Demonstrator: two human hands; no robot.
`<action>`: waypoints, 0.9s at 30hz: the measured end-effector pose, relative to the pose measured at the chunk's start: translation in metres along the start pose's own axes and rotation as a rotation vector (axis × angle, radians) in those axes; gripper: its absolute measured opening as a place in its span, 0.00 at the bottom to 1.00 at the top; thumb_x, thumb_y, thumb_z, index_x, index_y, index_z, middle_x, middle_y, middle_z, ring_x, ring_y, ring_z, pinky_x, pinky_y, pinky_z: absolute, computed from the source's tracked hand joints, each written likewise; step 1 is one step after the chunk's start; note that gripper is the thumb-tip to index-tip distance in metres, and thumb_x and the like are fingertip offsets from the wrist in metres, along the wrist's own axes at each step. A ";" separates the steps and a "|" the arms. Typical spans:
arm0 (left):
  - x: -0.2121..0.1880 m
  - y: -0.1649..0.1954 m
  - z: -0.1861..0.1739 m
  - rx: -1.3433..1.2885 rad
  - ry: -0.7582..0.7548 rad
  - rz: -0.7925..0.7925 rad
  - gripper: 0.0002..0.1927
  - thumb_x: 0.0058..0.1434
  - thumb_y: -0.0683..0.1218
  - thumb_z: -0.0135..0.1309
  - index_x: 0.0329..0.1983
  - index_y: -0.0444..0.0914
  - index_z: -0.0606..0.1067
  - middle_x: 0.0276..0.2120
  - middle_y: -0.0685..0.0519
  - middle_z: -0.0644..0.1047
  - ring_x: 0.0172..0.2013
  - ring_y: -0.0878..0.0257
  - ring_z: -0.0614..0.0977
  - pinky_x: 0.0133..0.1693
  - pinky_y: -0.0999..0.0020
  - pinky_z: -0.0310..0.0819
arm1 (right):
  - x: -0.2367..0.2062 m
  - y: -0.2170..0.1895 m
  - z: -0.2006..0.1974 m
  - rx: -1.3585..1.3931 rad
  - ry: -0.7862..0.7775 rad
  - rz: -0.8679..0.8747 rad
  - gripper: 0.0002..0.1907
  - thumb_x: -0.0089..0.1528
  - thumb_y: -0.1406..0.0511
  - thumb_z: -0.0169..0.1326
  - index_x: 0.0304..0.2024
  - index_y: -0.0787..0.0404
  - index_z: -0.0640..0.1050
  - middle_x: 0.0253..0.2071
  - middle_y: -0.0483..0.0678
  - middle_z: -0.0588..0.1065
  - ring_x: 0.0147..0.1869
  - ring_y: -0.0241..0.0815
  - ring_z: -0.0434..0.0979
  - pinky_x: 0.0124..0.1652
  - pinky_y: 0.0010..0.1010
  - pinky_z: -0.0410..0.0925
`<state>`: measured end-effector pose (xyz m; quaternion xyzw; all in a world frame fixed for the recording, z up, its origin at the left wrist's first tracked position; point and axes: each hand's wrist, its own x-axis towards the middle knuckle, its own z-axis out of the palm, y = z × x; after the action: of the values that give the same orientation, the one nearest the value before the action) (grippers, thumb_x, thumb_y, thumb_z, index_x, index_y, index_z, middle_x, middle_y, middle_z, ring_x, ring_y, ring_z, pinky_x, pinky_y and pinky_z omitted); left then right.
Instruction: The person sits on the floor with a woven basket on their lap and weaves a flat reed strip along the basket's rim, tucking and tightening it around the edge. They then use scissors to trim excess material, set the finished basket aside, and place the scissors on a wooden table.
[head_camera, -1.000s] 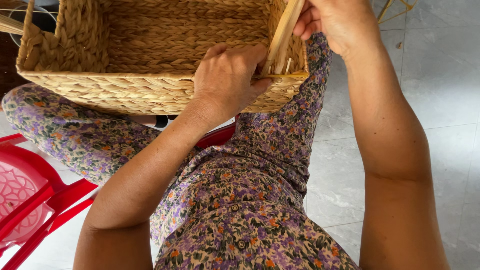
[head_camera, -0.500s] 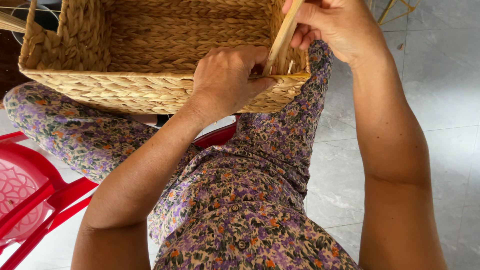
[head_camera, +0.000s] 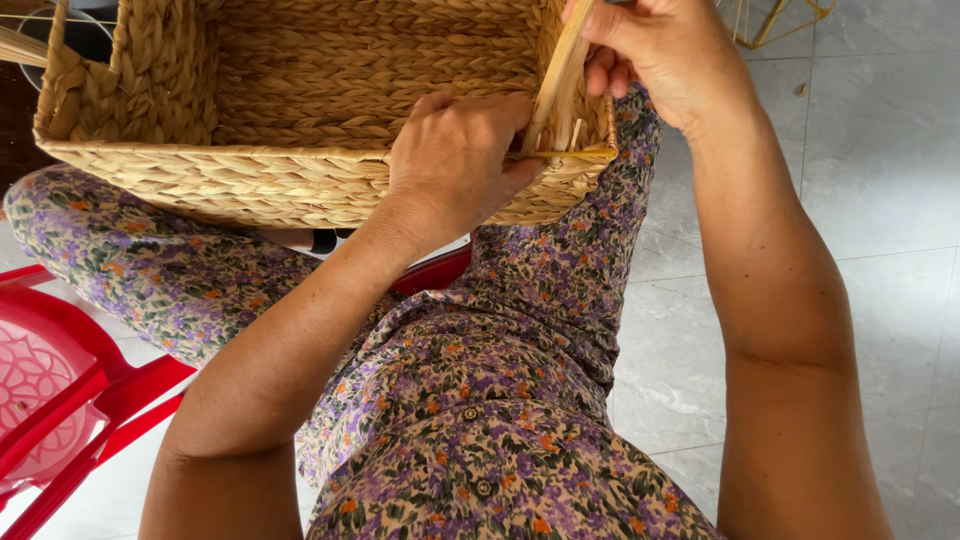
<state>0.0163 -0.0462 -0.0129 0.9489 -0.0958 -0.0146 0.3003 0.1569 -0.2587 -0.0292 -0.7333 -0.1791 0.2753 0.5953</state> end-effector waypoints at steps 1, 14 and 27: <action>0.000 -0.002 -0.001 -0.078 -0.019 -0.011 0.18 0.57 0.55 0.66 0.43 0.41 0.76 0.35 0.49 0.83 0.37 0.54 0.85 0.52 0.51 0.71 | 0.000 -0.001 0.002 -0.068 -0.009 -0.018 0.05 0.76 0.67 0.54 0.48 0.62 0.79 0.37 0.43 0.78 0.29 0.31 0.76 0.27 0.20 0.65; 0.006 0.007 -0.006 -0.102 -0.128 -0.158 0.15 0.58 0.58 0.63 0.45 0.51 0.79 0.34 0.56 0.83 0.37 0.56 0.85 0.53 0.52 0.68 | -0.007 0.008 0.013 -0.588 0.246 -0.261 0.05 0.76 0.72 0.55 0.44 0.67 0.79 0.32 0.45 0.78 0.26 0.32 0.75 0.26 0.24 0.66; -0.002 -0.022 -0.013 -0.459 -0.040 0.121 0.10 0.64 0.47 0.60 0.46 0.40 0.78 0.38 0.52 0.83 0.40 0.56 0.87 0.43 0.59 0.79 | -0.023 -0.004 0.031 -0.577 0.058 -0.241 0.04 0.72 0.72 0.58 0.49 0.65 0.80 0.36 0.46 0.80 0.37 0.32 0.77 0.35 0.24 0.69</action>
<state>0.0197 -0.0208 -0.0146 0.8478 -0.1526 -0.0369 0.5066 0.1199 -0.2473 -0.0250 -0.8532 -0.3183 0.1193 0.3957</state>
